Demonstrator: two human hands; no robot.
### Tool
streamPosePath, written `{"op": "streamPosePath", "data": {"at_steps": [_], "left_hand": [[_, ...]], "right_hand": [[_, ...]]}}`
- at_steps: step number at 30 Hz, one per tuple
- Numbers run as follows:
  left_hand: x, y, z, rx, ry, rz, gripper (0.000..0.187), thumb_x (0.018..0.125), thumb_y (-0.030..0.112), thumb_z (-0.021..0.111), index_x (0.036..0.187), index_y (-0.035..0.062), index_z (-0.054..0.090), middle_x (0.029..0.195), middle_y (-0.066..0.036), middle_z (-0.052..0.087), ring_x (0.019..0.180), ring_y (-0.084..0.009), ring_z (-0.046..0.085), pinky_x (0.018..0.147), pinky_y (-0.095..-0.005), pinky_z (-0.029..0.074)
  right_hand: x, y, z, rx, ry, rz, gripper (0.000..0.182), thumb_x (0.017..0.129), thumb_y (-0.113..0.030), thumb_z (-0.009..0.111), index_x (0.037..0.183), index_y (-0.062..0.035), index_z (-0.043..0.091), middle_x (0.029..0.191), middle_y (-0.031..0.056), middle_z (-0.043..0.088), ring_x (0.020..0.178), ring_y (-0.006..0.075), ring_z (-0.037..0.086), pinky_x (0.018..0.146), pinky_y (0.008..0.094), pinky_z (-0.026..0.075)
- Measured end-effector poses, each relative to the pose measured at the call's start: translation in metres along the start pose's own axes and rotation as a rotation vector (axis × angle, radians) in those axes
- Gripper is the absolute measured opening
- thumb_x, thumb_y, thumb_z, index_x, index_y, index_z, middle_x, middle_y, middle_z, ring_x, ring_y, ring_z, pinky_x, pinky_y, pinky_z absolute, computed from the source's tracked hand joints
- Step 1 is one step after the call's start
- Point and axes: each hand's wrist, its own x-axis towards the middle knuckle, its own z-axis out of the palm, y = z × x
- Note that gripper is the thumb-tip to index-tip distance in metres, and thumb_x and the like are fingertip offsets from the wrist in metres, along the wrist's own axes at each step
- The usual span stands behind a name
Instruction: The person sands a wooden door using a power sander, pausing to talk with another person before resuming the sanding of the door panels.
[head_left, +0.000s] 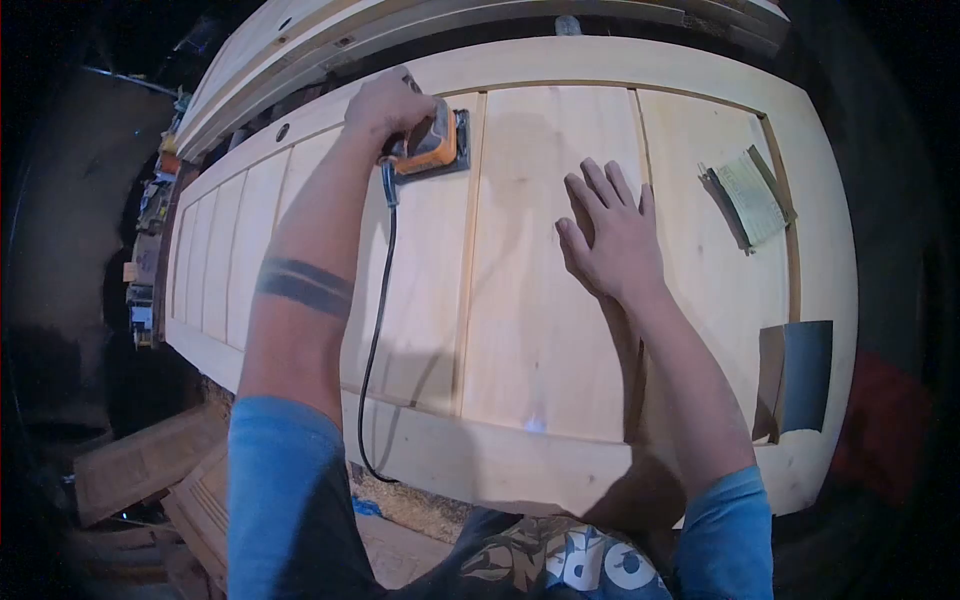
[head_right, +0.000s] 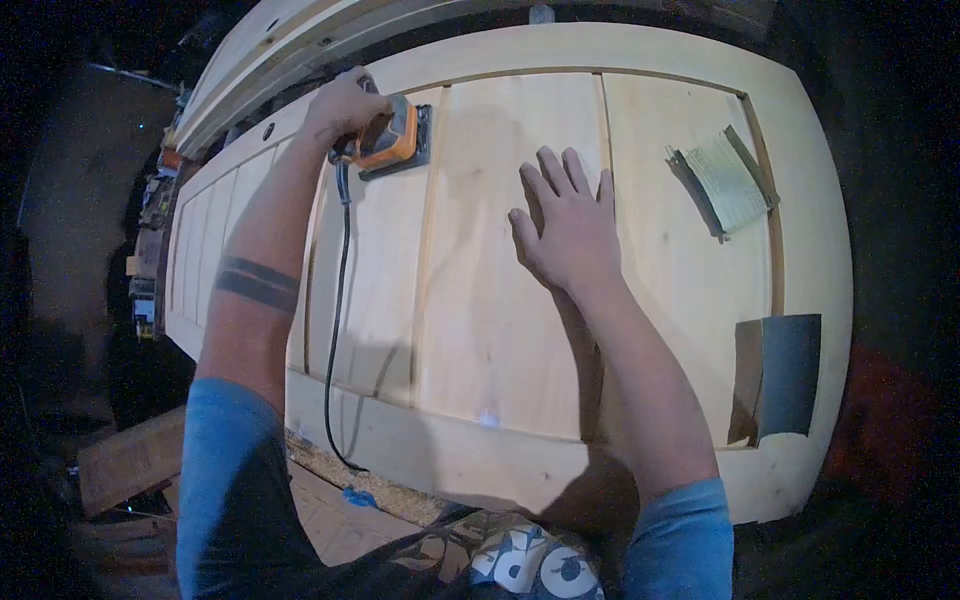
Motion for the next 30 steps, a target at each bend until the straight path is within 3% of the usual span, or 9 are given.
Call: {"op": "streamPosePath", "data": {"at_steps": [6,8,9,12,17,21,24,30], "left_hand": [[-0.061,-0.01,0.012,-0.046,0.046,0.152,0.054,0.068,0.038,0.076,0.112,0.0096,0.064,0.104,-0.02,0.072,0.098,-0.0397,0.069,0.087,-0.0469,0.054],[-0.109,-0.011,0.002,-0.022,-0.09,0.076,0.054,0.07,0.036,0.075,0.116,0.0102,0.063,0.104,-0.024,0.069,0.101,-0.0399,0.067,0.089,-0.0469,0.053],[-0.134,-0.013,0.001,0.003,-0.052,0.071,0.054,0.072,0.037,0.075,0.117,0.0098,0.063,0.105,-0.026,0.067,0.102,-0.0413,0.066,0.09,-0.0469,0.053],[-0.188,-0.032,0.006,-0.089,0.01,0.148,0.05,0.072,0.027,0.079,0.118,0.0114,0.063,0.101,-0.021,0.064,0.1,-0.0393,0.064,0.089,-0.0464,0.053],[-0.227,-0.024,0.004,-0.14,-0.008,0.066,0.048,0.073,0.021,0.08,0.116,0.0122,0.062,0.101,-0.018,0.062,0.096,-0.0373,0.063,0.086,-0.0447,0.054],[-0.232,-0.009,0.009,-0.156,0.02,0.133,0.045,0.075,0.022,0.08,0.115,0.0137,0.062,0.103,-0.019,0.062,0.097,-0.0381,0.064,0.085,-0.0457,0.054],[-0.216,0.005,0.006,-0.084,0.002,0.049,0.046,0.075,0.026,0.08,0.116,0.0151,0.062,0.102,-0.019,0.062,0.099,-0.0395,0.065,0.084,-0.0472,0.055],[-0.12,0.018,0.012,0.045,0.067,0.052,0.047,0.075,0.033,0.075,0.117,0.0165,0.063,0.105,-0.023,0.064,0.098,-0.0419,0.067,0.087,-0.0486,0.055]], "right_hand": [[0.0,0.004,0.008,-0.002,0.029,-0.007,0.054,0.099,-0.037,0.051,0.148,-0.0157,0.046,0.16,0.0054,0.036,0.151,0.0281,0.027,0.122,0.0587,0.019],[0.001,0.005,0.006,-0.002,0.012,-0.002,0.054,0.099,-0.037,0.051,0.148,-0.0157,0.046,0.16,0.0055,0.036,0.151,0.0279,0.027,0.122,0.0588,0.019],[0.001,0.004,0.005,0.001,0.003,-0.001,0.054,0.099,-0.037,0.051,0.148,-0.0157,0.046,0.16,0.0056,0.036,0.151,0.0279,0.026,0.122,0.0588,0.02],[0.001,0.005,0.006,0.012,0.006,-0.003,0.054,0.098,-0.036,0.051,0.148,-0.0154,0.046,0.16,0.0059,0.036,0.151,0.028,0.026,0.121,0.0594,0.02],[0.0,0.004,0.006,0.023,0.029,-0.011,0.054,0.098,-0.034,0.052,0.147,-0.0141,0.046,0.159,0.0076,0.037,0.151,0.0292,0.027,0.121,0.0603,0.02],[0.001,0.002,0.0,0.031,0.003,-0.004,0.054,0.097,-0.034,0.053,0.147,-0.0135,0.046,0.159,0.0084,0.037,0.15,0.03,0.027,0.121,0.0602,0.021],[0.0,0.003,0.005,0.034,0.038,-0.01,0.053,0.097,-0.033,0.053,0.146,-0.0131,0.047,0.158,0.0084,0.038,0.15,0.03,0.028,0.121,0.0598,0.021],[0.001,0.002,0.003,0.047,0.04,-0.005,0.053,0.097,-0.032,0.054,0.146,-0.0128,0.048,0.156,0.0086,0.04,0.149,0.0298,0.029,0.122,0.0594,0.02]]}}
